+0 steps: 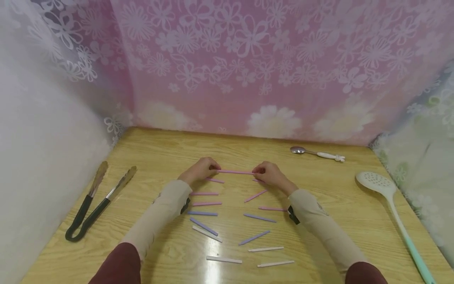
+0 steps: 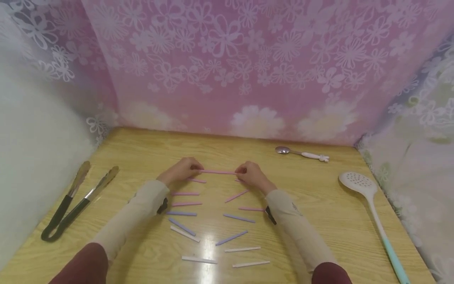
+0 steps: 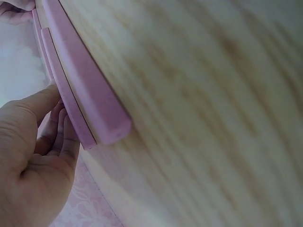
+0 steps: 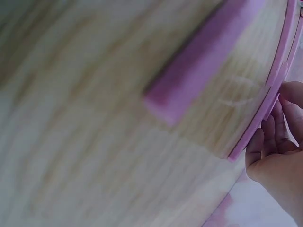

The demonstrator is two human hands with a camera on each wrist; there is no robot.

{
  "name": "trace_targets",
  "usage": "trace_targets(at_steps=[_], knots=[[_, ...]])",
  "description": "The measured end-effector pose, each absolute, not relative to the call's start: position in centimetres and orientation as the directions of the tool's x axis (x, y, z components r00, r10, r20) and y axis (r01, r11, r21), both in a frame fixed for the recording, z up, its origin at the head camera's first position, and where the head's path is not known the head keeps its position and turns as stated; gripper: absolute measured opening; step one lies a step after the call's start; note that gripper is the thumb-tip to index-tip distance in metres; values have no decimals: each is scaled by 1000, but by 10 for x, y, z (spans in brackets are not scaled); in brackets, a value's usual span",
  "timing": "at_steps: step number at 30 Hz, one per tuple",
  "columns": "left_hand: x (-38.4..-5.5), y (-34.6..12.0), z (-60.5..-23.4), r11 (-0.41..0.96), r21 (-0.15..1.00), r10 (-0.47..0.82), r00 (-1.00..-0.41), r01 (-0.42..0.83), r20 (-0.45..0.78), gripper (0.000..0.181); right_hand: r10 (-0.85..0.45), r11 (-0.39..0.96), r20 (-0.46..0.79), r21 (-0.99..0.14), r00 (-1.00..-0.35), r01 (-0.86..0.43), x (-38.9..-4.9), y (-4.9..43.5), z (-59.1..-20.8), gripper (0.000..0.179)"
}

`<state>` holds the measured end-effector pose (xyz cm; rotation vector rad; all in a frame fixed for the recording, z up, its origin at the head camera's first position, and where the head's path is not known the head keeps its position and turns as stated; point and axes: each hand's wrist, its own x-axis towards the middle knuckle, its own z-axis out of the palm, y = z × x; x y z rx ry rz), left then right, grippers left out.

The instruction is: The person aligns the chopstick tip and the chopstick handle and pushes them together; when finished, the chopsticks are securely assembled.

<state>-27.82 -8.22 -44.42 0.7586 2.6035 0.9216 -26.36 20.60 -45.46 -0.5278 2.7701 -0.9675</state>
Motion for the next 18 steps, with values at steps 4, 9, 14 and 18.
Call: trace_targets(at_steps=[4, 9, 14, 18], knots=[[-278, -85, -445, 644, 647, 570, -820, 408, -49, 22, -376, 716, -24, -642, -927, -274, -260, 207, -451, 16], [-272, -95, -447, 612, 683, 547, -837, 399, -1, 25, -327, 716, 7, -651, -945, -252, -247, 211, -442, 22], [-261, -108, -445, 596, 713, 510, -860, 370, 20, 28, -305, 703, 55, -661, -951, -264, -234, 220, -434, 23], [-252, -117, -445, 586, 749, 476, -879, 308, -11, 29, -300, 685, 57, -681, -952, -257, -225, 228, -432, 22]])
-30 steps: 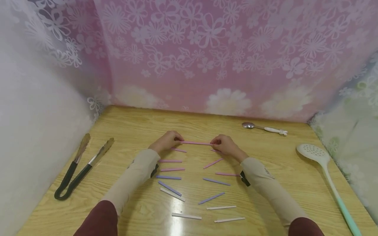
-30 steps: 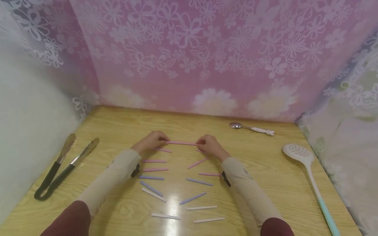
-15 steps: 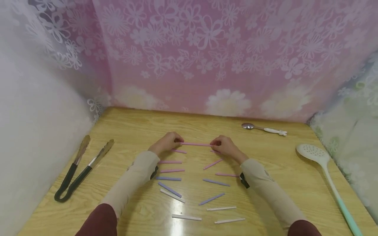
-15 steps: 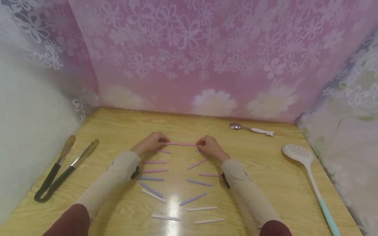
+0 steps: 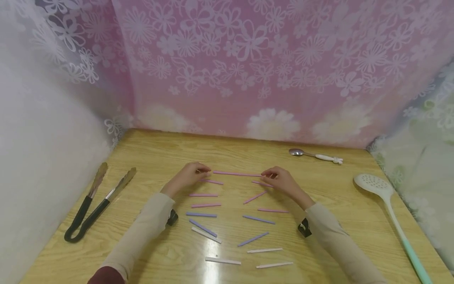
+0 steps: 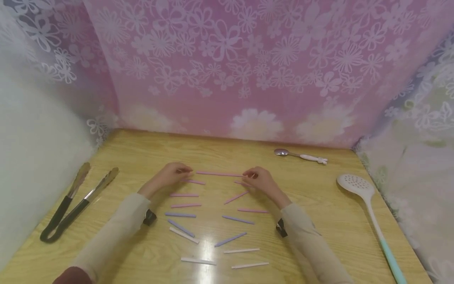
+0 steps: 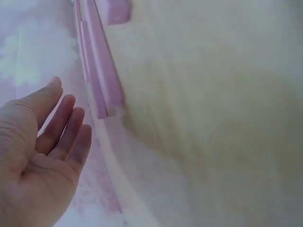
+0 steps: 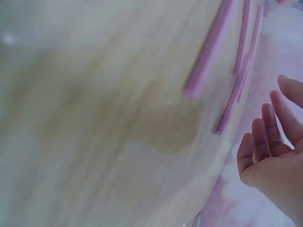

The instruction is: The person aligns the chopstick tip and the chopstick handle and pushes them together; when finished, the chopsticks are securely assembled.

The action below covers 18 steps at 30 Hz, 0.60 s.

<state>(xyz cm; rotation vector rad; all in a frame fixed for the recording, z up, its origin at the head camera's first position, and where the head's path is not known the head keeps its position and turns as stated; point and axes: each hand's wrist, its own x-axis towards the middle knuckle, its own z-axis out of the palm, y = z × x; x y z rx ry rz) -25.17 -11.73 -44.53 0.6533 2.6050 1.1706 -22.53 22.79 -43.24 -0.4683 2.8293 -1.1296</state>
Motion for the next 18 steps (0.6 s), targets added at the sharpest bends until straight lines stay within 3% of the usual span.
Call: trace_targets(at_steps=[9, 18], knots=[[-243, -125, -450, 567, 777, 485, -874, 274, -45, 30, -314, 709, -27, -672, -949, -215, -222, 239, -445, 27], [-246, -120, -451, 580, 741, 529, -848, 339, -26, 28, -352, 720, -53, -653, -934, -235, -225, 242, -449, 24]])
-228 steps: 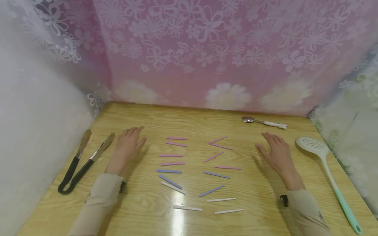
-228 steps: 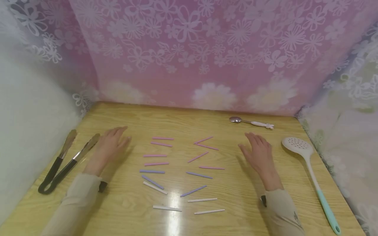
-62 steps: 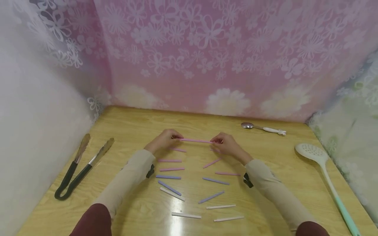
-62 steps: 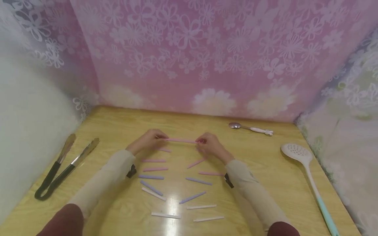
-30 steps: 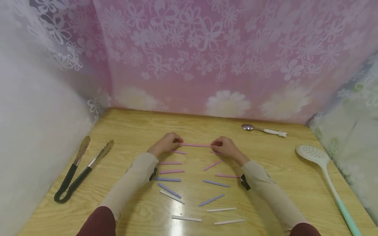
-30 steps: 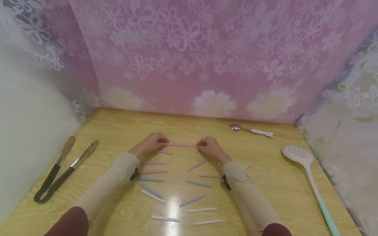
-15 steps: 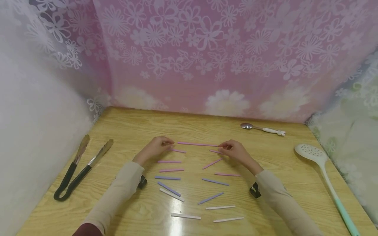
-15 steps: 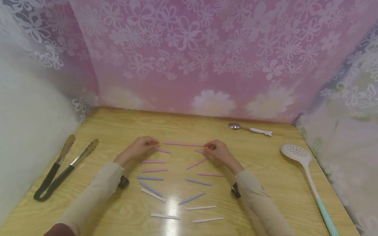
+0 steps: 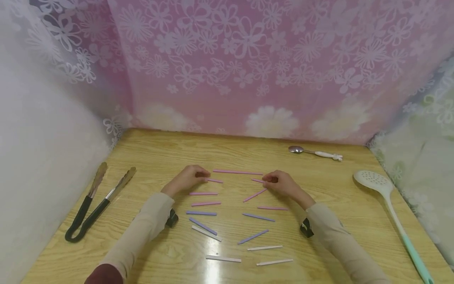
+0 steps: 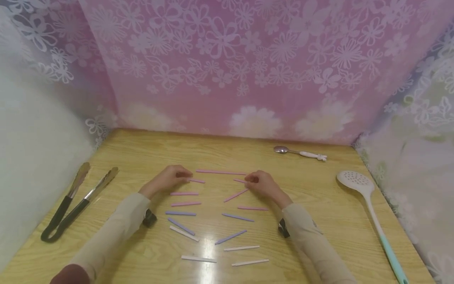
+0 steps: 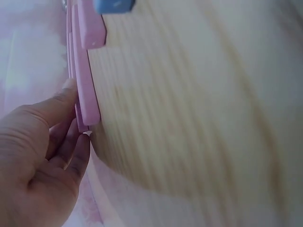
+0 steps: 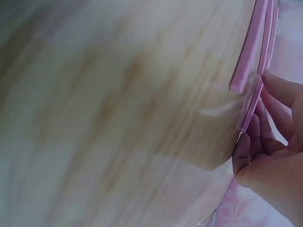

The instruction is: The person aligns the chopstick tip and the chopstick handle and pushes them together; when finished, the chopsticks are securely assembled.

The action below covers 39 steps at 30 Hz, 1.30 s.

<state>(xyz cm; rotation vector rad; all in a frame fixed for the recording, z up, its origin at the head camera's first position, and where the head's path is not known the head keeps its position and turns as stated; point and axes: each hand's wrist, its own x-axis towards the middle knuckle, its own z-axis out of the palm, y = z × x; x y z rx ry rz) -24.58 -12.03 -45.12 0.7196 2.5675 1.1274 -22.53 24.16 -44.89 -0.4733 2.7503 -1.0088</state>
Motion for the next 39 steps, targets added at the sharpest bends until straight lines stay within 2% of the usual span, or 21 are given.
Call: trace_targets(at_steps=[13, 18, 21, 24, 28, 33, 39], knots=[[-247, -119, -452, 560, 668, 606, -792, 489, 72, 16, -361, 739, -53, -625, -931, -251, -228, 241, -451, 14], [-241, -115, -451, 562, 689, 586, -808, 457, 58, 17, -346, 724, -35, -645, -938, -243, -224, 241, -450, 15], [-234, -110, -447, 564, 701, 568, -821, 436, 53, 18, -344, 670, 24, -694, -939, -263, -218, 239, -446, 16], [-227, -106, -442, 549, 713, 561, -825, 436, 73, 18, -364, 590, 137, -732, -921, -342, -210, 233, -440, 18], [-220, -99, -437, 511, 730, 554, -823, 453, 122, 19, -367, 542, 222, -738, -903, -402, -201, 220, -428, 17], [-214, -92, -428, 475, 736, 556, -812, 483, 174, 19, -358, 550, 202, -743, -912, -381, -193, 204, -415, 11], [-212, -87, -422, 467, 739, 563, -808, 486, 176, 19, -370, 539, 188, -754, -910, -375, -188, 198, -412, 11]])
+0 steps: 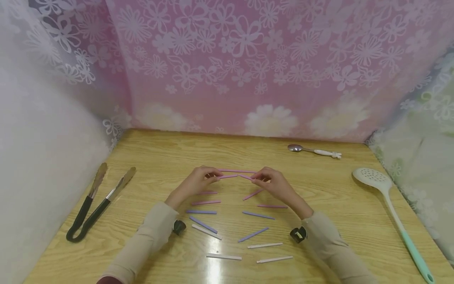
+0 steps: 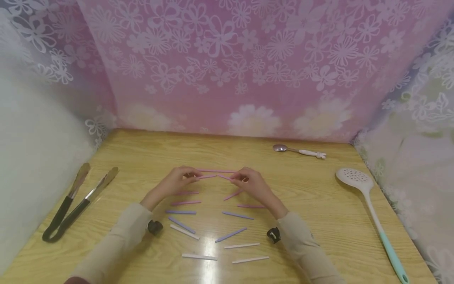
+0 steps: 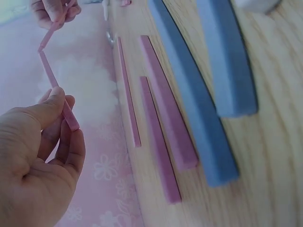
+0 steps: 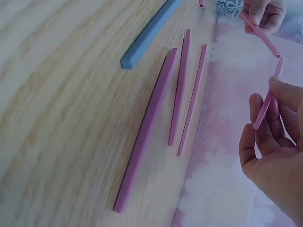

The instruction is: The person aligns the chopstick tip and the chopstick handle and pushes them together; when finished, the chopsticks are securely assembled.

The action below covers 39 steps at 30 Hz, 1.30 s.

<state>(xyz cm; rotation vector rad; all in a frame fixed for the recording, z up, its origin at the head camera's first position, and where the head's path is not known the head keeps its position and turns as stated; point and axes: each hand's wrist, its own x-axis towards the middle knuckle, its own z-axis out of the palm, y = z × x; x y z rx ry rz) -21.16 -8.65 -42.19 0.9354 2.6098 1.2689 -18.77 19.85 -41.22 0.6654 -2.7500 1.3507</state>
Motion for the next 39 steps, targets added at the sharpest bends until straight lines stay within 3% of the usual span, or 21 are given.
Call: trace_targets(at_steps=[39], knots=[[-204, -84, -417, 436, 743, 614, -772, 507, 167, 22, -384, 523, 186, -763, -904, -380, -185, 192, -416, 13]])
